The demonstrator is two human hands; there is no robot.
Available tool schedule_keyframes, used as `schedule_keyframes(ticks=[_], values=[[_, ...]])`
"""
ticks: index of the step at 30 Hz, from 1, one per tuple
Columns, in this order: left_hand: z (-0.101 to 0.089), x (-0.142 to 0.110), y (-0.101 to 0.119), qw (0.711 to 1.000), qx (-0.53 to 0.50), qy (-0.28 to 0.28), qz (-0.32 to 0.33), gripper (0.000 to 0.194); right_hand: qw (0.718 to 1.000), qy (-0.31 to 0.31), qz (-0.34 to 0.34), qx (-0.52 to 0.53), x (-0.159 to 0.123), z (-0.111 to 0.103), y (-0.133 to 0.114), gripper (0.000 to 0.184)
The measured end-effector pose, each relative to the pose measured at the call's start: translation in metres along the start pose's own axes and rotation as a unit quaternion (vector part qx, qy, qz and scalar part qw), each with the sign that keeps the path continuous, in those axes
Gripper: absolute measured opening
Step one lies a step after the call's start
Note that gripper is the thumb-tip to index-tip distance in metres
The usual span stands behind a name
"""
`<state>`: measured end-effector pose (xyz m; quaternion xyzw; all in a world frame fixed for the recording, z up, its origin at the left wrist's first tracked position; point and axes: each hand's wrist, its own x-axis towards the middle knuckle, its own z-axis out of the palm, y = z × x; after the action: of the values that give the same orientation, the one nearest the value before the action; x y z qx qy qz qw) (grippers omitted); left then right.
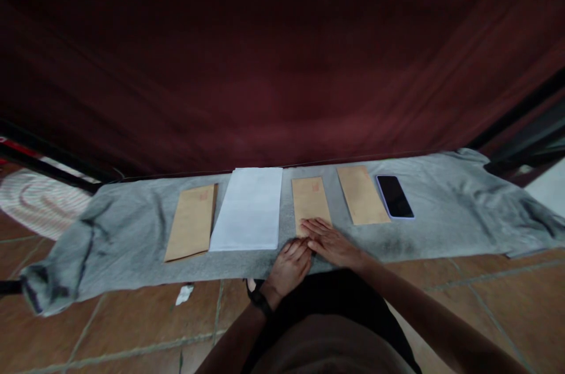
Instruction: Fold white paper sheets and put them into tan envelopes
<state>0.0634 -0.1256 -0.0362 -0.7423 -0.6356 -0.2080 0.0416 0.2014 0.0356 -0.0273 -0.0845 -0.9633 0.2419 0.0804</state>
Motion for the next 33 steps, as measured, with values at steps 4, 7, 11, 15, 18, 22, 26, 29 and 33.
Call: schedule_keyframes(ticks=[4,7,11,15,18,22,26,29,33], values=[[0.001,-0.002,0.0,1.0,0.017,-0.008,0.013,0.028,1.0,0.002,0.005,0.008,-0.014,0.0,-0.007,0.054],[0.002,-0.004,0.001,0.998,0.045,-0.027,0.029,0.03,1.0,0.009,0.005,0.001,-0.019,0.002,-0.009,0.054],[0.003,-0.005,0.002,0.997,0.064,-0.035,0.03,0.032,0.999,0.032,0.009,-0.013,-0.023,0.007,-0.01,0.053],[0.002,-0.005,0.003,0.998,0.063,-0.029,0.016,0.037,0.998,0.057,0.011,-0.009,-0.028,0.011,-0.01,0.049],[0.001,-0.004,0.004,0.998,0.055,-0.025,0.003,0.041,0.997,0.072,0.012,-0.001,-0.033,0.013,-0.008,0.045],[0.0,-0.002,0.004,0.999,0.036,-0.019,-0.022,0.041,0.996,0.089,0.018,0.014,-0.036,0.017,-0.005,0.041],[-0.001,0.002,0.002,0.999,0.02,-0.008,-0.049,0.035,0.993,0.109,0.027,0.031,-0.034,0.019,-0.003,0.036],[-0.002,0.005,0.0,0.997,0.014,-0.004,-0.071,0.031,0.99,0.127,0.034,0.043,-0.031,0.02,-0.001,0.035],[-0.001,0.011,-0.003,0.995,0.001,0.001,-0.1,0.028,0.987,0.14,0.065,0.043,-0.026,0.021,-0.001,0.033]])
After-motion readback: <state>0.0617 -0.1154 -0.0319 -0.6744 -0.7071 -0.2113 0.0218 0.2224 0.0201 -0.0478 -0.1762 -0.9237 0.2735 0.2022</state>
